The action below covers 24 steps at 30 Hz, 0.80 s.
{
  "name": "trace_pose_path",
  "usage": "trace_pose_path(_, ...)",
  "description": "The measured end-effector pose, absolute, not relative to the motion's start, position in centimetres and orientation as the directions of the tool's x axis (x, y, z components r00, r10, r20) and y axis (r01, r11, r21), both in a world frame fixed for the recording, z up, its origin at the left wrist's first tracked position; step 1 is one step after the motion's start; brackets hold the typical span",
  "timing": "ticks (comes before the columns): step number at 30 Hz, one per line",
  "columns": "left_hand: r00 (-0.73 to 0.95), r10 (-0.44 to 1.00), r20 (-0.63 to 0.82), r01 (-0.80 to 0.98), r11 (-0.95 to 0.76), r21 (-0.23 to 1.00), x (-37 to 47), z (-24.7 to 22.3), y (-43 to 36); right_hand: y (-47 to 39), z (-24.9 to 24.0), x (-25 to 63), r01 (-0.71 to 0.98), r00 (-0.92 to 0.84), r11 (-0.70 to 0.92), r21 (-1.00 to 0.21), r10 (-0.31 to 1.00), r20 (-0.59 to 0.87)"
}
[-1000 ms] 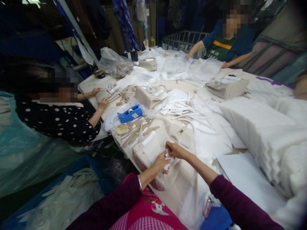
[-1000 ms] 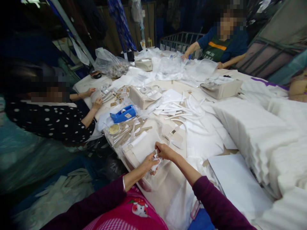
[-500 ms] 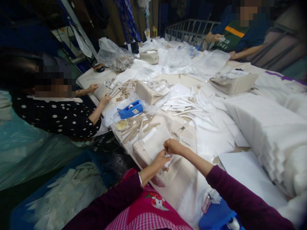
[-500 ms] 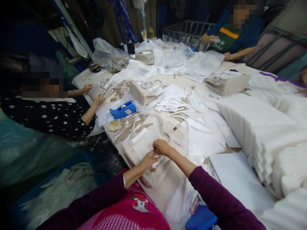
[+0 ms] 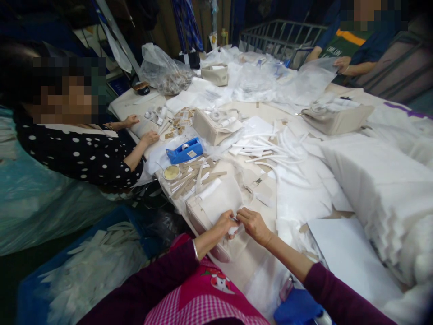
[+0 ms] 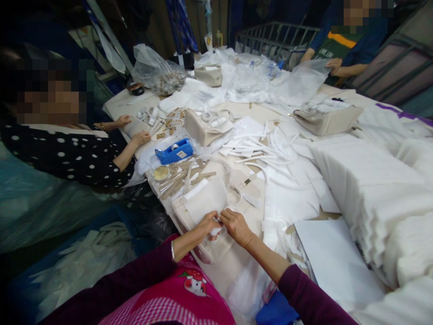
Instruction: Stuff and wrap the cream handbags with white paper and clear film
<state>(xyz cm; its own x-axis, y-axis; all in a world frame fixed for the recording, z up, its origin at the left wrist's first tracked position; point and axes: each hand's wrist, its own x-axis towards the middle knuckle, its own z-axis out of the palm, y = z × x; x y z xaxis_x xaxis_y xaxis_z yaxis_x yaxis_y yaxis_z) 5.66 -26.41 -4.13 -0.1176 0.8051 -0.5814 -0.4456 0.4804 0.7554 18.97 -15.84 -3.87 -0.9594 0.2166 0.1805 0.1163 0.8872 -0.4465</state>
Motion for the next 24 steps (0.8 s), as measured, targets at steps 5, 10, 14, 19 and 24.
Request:
trace_pose_path(5, -0.089, 0.798, -0.596, -0.446, 0.503, 0.741, 5.9, -3.4, -26.3, -16.7, -4.4, 20.5, 0.080, -0.937, 0.837, -0.541, 0.248, 0.245)
trace_pose_path(10, -0.060, 0.761, -0.646, -0.407, 0.572, 0.712, 6.1, -3.0, -25.5, -17.4, -5.2, 22.0, 0.134, -0.914, 0.814, -0.565, 0.323, 0.248)
trace_pose_path(14, -0.068, 0.793, -0.606, -0.408, 0.532, 0.742, 6.1, -3.4, -25.5, -17.5, -6.0, 22.4, 0.158, -0.890, 0.800, -0.579, 0.369, 0.268)
trace_pose_path(19, -0.099, 0.769, -0.632, -0.307, 0.580, 0.754, 6.3, -3.7, -25.6, -17.5, -5.8, 22.0, 0.216, -0.795, 0.663, -0.716, 0.546, 0.266)
trace_pose_path(24, -0.113, 0.775, -0.621, -0.258, 0.581, 0.772, 6.4, -3.8, -25.4, -18.5, -3.0, 24.4, 0.300, -0.350, 0.139, -0.944, 0.937, 0.027)
